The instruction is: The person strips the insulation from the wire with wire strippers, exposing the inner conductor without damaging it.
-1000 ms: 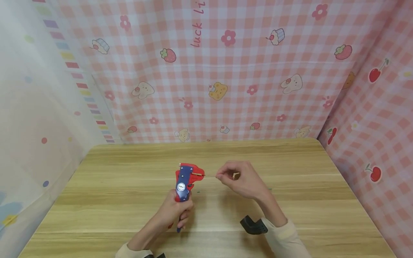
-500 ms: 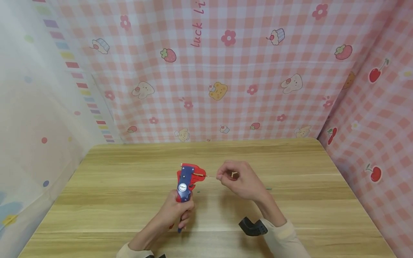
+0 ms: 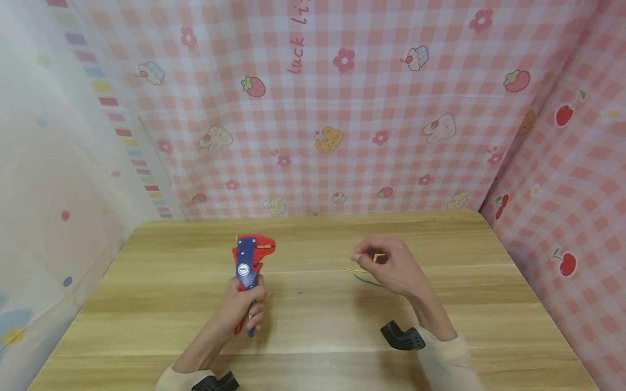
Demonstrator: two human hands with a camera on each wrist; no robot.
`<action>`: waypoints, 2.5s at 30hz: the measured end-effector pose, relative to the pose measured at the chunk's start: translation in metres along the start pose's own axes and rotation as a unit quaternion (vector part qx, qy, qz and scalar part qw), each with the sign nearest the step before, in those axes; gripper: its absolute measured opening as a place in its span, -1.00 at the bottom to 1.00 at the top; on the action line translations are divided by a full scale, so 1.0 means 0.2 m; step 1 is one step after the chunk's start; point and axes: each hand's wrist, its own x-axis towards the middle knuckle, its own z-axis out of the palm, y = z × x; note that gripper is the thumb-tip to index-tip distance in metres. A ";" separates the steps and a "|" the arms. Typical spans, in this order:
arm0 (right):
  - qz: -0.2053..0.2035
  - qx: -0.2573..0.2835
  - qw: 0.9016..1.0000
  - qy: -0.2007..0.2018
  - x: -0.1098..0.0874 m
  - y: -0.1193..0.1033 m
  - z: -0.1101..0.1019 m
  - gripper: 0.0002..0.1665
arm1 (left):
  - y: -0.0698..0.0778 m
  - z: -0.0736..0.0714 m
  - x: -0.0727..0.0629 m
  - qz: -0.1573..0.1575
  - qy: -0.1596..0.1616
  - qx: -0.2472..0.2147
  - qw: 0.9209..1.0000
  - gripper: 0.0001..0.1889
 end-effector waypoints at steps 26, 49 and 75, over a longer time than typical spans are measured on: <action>0.070 -0.060 0.995 -0.031 0.03 0.16 0.01 -0.90 | -0.02 -0.06 0.04 -0.003 -0.099 0.024 0.995 -0.94; 0.127 -0.093 0.988 0.006 0.03 0.34 0.01 -0.87 | -0.05 -0.13 0.08 -0.031 -0.072 0.029 0.996 -0.69; 0.138 -0.185 0.973 0.008 0.01 0.53 0.06 -0.95 | -0.05 -0.15 0.09 -0.042 -0.086 0.016 0.995 -0.70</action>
